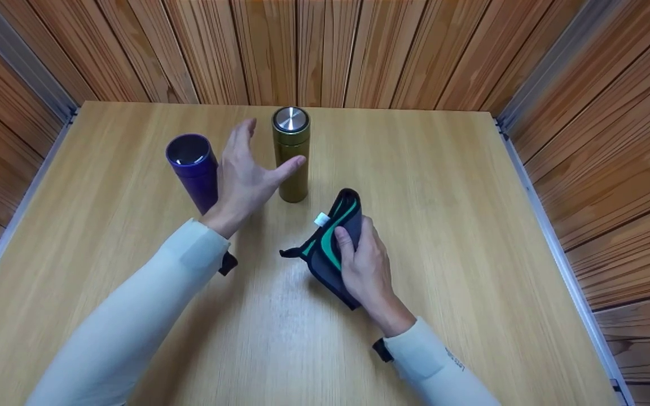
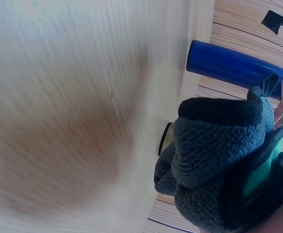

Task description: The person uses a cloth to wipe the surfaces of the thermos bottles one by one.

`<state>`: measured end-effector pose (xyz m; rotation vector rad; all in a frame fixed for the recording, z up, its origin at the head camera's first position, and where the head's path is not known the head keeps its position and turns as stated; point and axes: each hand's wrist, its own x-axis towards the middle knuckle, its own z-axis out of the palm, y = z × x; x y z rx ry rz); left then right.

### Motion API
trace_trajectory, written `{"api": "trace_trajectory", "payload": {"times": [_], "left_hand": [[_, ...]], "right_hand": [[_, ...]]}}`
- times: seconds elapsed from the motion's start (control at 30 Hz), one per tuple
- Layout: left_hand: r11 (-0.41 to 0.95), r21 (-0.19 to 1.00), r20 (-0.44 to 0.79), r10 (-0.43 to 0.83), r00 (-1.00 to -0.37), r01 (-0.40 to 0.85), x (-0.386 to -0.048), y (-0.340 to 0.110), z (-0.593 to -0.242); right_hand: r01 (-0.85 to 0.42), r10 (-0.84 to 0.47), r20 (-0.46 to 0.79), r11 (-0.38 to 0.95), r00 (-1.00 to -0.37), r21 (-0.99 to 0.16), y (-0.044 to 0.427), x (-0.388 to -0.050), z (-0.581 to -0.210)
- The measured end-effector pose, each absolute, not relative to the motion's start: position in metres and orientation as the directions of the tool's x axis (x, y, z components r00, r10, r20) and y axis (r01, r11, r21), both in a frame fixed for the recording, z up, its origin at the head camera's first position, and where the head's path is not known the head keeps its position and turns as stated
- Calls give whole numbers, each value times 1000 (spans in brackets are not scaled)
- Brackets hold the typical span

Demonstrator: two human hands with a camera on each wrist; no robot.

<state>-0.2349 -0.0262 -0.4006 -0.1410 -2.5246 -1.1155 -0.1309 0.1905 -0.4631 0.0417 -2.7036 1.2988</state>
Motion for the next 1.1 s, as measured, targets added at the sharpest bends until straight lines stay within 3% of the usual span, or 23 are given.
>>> {"api": "trace_trajectory", "payload": {"times": [0.63, 1.1], "left_hand": [[669, 728, 280, -87, -956, 153, -254, -16, -398], [638, 752, 261, -56, -964, 167, -264, -12, -398]], "right_hand": [[-50, 35, 89, 599, -995, -799, 194, -131, -461], [-34, 60, 88, 601, -994, -798, 194, -130, -462]]}}
